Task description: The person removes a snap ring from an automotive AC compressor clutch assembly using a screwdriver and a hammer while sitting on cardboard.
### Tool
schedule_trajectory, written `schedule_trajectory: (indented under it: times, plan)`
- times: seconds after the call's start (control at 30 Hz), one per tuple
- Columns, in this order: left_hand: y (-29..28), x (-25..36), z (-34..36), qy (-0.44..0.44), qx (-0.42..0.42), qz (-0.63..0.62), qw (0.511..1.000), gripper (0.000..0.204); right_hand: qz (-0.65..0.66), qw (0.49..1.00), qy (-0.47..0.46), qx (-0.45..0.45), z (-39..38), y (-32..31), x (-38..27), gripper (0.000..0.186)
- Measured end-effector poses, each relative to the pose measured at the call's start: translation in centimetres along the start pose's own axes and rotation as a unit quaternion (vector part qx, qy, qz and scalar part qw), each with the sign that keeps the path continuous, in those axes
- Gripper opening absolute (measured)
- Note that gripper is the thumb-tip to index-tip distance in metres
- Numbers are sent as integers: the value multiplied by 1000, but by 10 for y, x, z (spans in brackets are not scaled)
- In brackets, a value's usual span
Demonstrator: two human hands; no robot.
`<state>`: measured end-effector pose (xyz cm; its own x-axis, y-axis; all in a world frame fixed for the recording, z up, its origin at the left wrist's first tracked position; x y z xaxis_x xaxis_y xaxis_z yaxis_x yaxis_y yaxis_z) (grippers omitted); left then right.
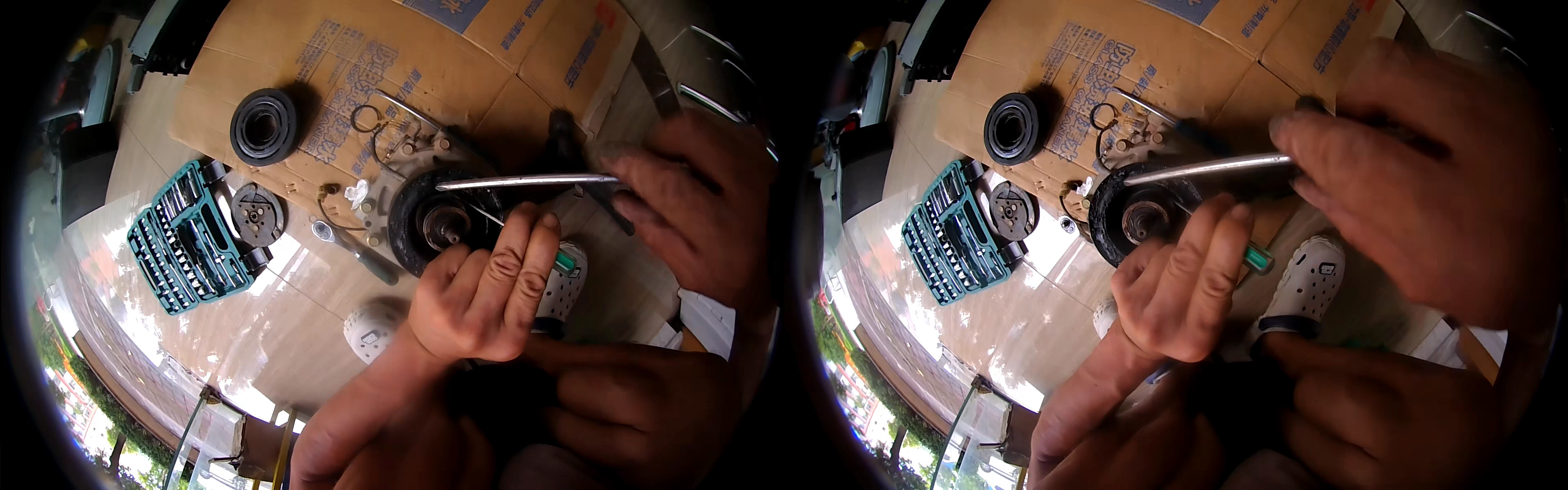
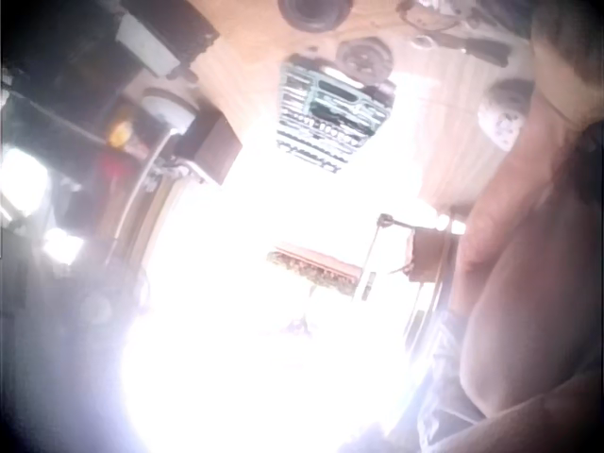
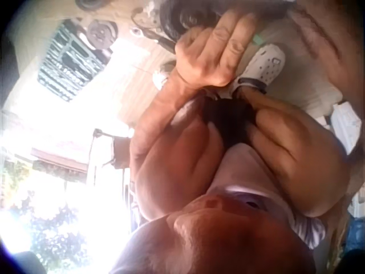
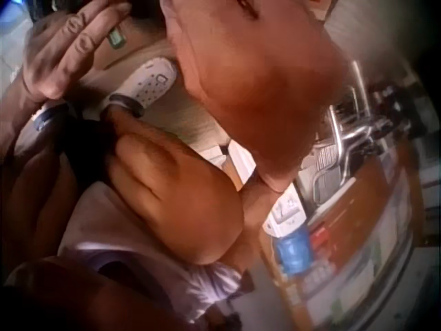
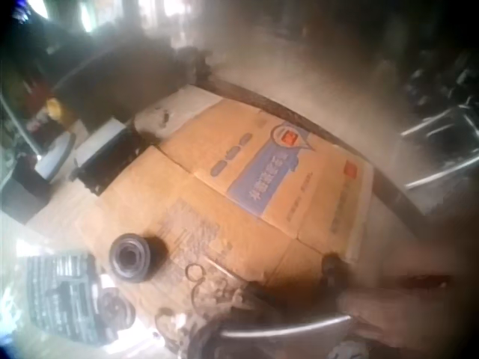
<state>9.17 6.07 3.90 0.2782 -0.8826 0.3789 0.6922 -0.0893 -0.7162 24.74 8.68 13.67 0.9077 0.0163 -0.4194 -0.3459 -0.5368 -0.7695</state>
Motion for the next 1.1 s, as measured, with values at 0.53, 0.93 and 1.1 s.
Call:
schedule_trajectory:
  times: [0.53, 0.93, 1.1]
  plan:
    - [1, 3, 6, 12, -4, -35, 999, 35, -166, 939, -87, 287, 103, 144, 102, 31]
    - [2, 6, 6, 17, 16, -26, 999, 36, 50, 982, -44, 177, 113, 162, 122, 48]
    - [2, 4, -2, 8, 11, -12, 1000, 36, 207, 960, 165, 90, 82, 77, 134, 42]
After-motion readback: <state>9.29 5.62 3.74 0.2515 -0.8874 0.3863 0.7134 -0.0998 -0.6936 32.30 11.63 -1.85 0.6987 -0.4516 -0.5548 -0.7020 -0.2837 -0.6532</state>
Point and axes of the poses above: each hand's wrist, its own z-axis towards the middle knuckle, its own y-axis out of the palm, x = y × z, the point moved 7 cm from there along z, towards the middle knuckle, and after that the axes turned 7 degrees about y, right-handed, at the moved point
